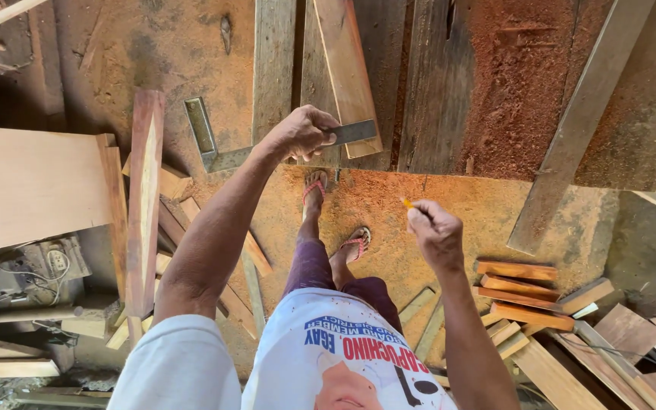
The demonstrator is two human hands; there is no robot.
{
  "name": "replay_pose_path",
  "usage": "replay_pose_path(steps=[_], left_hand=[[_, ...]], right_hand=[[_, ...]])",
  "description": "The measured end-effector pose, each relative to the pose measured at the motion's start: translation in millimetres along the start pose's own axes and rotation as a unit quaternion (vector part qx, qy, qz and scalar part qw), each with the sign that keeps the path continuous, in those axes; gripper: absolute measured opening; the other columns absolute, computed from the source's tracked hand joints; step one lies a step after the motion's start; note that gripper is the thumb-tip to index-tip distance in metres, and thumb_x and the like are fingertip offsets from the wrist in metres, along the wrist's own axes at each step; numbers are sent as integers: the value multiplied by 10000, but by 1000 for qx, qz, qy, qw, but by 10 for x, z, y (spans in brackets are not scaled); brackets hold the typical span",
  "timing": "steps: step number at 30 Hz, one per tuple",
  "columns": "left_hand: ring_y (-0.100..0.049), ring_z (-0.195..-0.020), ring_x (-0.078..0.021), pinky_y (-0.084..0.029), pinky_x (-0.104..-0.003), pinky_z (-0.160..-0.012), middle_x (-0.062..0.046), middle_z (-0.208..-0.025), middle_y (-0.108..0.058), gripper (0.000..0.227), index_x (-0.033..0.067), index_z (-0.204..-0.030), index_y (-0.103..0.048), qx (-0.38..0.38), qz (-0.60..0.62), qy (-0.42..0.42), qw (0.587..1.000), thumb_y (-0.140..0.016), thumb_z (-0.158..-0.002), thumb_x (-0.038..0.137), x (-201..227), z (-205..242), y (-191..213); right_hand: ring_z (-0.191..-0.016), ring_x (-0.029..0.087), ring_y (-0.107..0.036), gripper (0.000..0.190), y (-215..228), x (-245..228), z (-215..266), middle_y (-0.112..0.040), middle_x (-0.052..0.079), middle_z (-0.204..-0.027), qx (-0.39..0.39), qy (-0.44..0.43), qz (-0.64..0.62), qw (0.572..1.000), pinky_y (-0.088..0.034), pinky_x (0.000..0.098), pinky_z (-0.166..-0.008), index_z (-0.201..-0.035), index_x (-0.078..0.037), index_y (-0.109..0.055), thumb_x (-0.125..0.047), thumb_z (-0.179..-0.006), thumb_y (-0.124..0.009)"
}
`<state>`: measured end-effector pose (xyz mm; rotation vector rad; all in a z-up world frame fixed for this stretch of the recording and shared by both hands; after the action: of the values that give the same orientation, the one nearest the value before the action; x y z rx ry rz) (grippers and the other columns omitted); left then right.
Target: Measure and mark dimensions on wood planks using an L-square ruler and a pencil.
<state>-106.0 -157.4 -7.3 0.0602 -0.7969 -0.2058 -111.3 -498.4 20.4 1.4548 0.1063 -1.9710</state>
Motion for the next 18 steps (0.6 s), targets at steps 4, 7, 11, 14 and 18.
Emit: replay_pose_path(steps=[4, 7, 11, 14, 18], left_hand=[[-523, -460, -81, -403, -276, -391, 1, -593, -598, 255, 172, -1183, -778, 3, 10, 5, 1000, -656, -963, 134, 35, 22, -2], [-484, -448, -79, -359, -270, -378, -5, -590, -619, 269, 178, -1193, -776, -8, 68, 28, 997, -640, -966, 130, -27, 2, -26], [-471, -439, -82, -346, -272, -365, -11, -584, -594, 279, 177, -1198, -775, 0, 66, 24, 998, -638, -962, 116, 31, 49, -32], [-481, -444, -84, -370, -272, -377, -9, -592, -594, 302, 198, -1212, -781, 12, 29, 30, 999, -637, -961, 112, 94, 60, -31], [-521, -454, -101, -406, -286, -390, -14, -607, -621, 314, 206, -1210, -774, 35, -19, 49, 998, -648, -937, 115, 126, 35, -21]], right_hand=[[-526, 89, -597, 149, -61, -162, -377, -662, 85, -709, 47, 39, 97, 993, -447, 206, -331, -999, 7, -710, -48, -976, -573], [-511, 91, -584, 157, -193, -171, -684, -669, 94, -718, 59, 141, 166, 974, -430, 223, -366, -980, 9, -708, -38, -1018, -563], [-510, 95, -571, 177, -376, -115, -985, -686, 98, -765, 93, 189, 209, 955, -450, 200, -329, -983, 2, -714, -37, -1037, -551], [-486, 94, -560, 196, -458, -61, -1151, -664, 89, -688, 117, 215, 262, 933, -438, 209, -324, -951, -11, -719, -49, -1046, -551], [-475, 100, -547, 197, -535, -57, -1285, -640, 58, -661, 103, 226, 280, 927, -452, 244, -346, -891, -52, -689, -59, -1037, -558]])
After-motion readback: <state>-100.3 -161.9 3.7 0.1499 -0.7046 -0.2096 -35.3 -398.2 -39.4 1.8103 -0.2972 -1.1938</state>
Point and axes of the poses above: each hand's wrist, its own z-axis away from the middle knuckle, its own y-axis out of the back of the hand, x = y × z, the point moved 3 cm from there along -z, towards the middle knuckle
